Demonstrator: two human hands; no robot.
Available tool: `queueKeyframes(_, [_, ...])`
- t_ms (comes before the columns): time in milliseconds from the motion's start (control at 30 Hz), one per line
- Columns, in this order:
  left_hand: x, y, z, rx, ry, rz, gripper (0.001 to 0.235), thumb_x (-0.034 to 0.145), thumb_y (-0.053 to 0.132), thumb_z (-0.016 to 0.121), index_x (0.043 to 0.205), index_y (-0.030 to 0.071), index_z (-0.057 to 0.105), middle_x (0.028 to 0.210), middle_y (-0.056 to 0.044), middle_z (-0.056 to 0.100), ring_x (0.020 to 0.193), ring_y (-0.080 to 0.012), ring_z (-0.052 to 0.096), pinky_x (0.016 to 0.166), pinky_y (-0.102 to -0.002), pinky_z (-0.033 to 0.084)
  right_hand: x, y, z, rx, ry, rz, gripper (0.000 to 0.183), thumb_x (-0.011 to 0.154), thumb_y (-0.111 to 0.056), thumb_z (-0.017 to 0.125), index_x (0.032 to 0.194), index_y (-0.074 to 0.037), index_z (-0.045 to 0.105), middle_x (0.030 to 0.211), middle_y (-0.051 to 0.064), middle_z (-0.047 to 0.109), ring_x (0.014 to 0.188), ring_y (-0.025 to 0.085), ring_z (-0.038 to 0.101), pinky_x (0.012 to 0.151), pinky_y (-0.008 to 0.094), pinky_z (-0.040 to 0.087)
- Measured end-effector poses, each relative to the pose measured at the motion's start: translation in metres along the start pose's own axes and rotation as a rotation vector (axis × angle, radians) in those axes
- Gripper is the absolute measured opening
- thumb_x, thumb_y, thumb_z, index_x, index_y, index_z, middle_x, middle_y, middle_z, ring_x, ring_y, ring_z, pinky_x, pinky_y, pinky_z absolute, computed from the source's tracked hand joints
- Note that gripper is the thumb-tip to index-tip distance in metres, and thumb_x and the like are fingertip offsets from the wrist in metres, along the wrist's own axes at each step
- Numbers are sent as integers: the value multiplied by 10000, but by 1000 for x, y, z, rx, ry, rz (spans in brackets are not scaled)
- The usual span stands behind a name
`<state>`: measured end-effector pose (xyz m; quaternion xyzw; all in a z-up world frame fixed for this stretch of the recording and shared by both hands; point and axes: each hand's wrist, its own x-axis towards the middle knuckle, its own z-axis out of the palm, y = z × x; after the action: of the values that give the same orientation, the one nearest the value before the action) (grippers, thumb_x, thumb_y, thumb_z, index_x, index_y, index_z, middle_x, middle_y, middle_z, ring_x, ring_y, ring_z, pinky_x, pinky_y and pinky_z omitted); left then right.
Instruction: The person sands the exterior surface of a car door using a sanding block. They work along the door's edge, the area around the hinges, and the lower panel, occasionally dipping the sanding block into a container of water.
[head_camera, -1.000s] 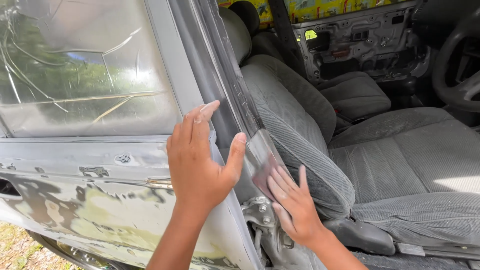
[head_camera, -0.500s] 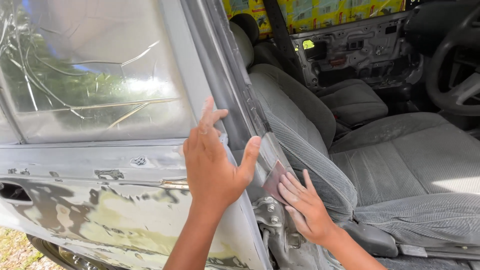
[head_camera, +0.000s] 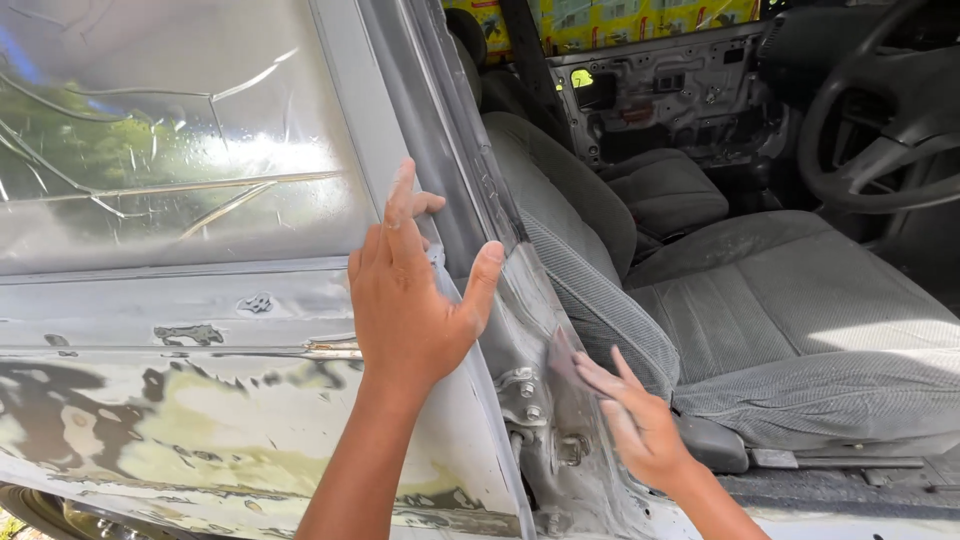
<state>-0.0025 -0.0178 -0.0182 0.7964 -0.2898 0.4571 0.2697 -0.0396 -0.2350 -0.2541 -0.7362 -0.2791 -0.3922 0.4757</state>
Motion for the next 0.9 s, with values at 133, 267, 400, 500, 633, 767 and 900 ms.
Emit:
queueKeyframes(133, [-4,2,0,6,11,24,782,933,496,642,1550,130,330,1287,76,639,871,-154,603,868,-423,445,-34,-7,-24,435,400,497,428,1080,-223,434,1328,71,620,1089,144,725,934,186,684,775,300,553])
queueKeyframes(267, [-9,1,2,83,39,92,689,948,465,630,1512,134,413,1294,27,647,972,-243,593,852,-443,437,-18,-50,-39,748,436,750,445,1033,-228,417,1366,30,561,1290,208,662,1119,408,697,840,669,640])
queueKeyframes(400, [-8,1,3,106,40,116,659,947,435,645,1491,119,447,1301,2,646,1012,-254,602,857,-447,439,-25,-45,-45,836,511,812,306,1007,-88,535,1290,-12,621,1211,193,662,1077,302,652,861,470,570])
queueKeyframes(500, [-8,2,4,112,53,126,612,943,406,653,1455,110,493,1288,10,650,1031,-247,610,876,-454,455,-35,-28,-43,641,452,717,134,943,-32,658,1072,-18,690,1115,20,573,989,129,543,846,271,414])
queueKeyframes(633, [-8,4,3,122,45,136,528,947,380,644,1389,106,555,1295,-3,645,1091,-261,608,891,-453,443,-31,-34,-37,660,406,693,127,945,-30,680,1067,-13,711,894,32,633,836,111,566,791,242,429])
queueKeyframes(767, [-9,2,4,149,50,153,408,936,391,628,1266,152,660,1318,-19,623,1050,-267,602,825,-437,444,-11,-45,-31,510,425,688,147,970,-49,639,1069,-10,740,1087,51,658,970,158,595,825,293,473])
queueKeyframes(900, [-7,3,2,138,52,171,320,925,371,636,1153,162,717,1305,-9,616,1011,-261,602,805,-436,448,25,-80,-17,90,462,558,227,914,-107,691,1127,-52,748,1134,57,759,1097,152,683,988,282,537])
